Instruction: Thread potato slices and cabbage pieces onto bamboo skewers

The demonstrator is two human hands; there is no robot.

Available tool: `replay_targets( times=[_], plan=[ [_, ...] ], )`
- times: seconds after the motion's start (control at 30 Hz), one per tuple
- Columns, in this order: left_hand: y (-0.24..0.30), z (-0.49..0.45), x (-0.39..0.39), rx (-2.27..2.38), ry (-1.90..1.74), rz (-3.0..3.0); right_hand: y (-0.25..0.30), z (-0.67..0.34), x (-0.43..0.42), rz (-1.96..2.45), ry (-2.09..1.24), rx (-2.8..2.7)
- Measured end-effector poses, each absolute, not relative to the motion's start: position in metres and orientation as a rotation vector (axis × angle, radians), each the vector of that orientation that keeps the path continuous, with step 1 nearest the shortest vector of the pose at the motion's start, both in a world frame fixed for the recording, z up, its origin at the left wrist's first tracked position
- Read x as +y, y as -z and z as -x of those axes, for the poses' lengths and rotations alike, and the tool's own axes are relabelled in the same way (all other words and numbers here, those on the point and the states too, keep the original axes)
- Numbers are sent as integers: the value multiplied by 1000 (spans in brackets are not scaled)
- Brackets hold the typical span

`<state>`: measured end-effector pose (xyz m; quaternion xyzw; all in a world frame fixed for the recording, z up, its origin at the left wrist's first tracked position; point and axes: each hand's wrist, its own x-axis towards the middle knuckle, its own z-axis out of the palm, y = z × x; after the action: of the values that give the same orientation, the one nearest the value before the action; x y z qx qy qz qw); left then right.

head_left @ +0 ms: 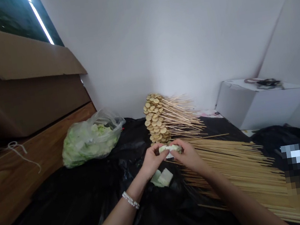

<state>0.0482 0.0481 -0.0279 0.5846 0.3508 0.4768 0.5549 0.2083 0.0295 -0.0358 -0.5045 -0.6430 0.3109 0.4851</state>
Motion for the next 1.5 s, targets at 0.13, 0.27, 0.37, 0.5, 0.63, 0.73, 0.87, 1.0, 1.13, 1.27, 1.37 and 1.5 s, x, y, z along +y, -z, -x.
replay_targets(
  times=[0.13, 0.27, 0.37, 0.5, 0.63, 0.73, 0.87, 1.0, 1.13, 1.27, 1.37, 1.5],
  plan=[
    [29, -49, 51, 857, -1179, -1491, 34, -205, 27, 1243, -662, -1605],
    [30, -48, 51, 843, -1186, -1382, 29, -204, 24, 1253, -578, -1578],
    [30, -47, 51, 762, -1170, -1125, 27, -208, 27, 1263, -777, -1394],
    [31, -45, 54, 691, -1191, -959, 27, -214, 33, 1231, -918, -1177],
    [32, -45, 54, 686, -1176, -991, 32, -214, 35, 1238, -848, -1204],
    [33, -45, 55, 705, -1182, -1069, 35, -213, 35, 1269, -820, -1242],
    [36, -44, 56, 806, -1234, -1303, 31, -214, 32, 1310, -532, -1407],
    [37, -45, 55, 862, -1333, -1536, 24, -211, 21, 1239, -179, -1781],
    [35, -45, 52, 845, -1360, -1672, 23, -203, 12, 1238, -164, -2007],
    [35, -45, 52, 836, -1347, -1702, 25, -200, 12, 1285, -146, -2041],
    [36, -46, 53, 849, -1355, -1663, 26, -200, 12, 1289, -141, -2028],
    [36, -46, 54, 861, -1360, -1607, 25, -199, 10, 1301, -120, -2024]
  ],
)
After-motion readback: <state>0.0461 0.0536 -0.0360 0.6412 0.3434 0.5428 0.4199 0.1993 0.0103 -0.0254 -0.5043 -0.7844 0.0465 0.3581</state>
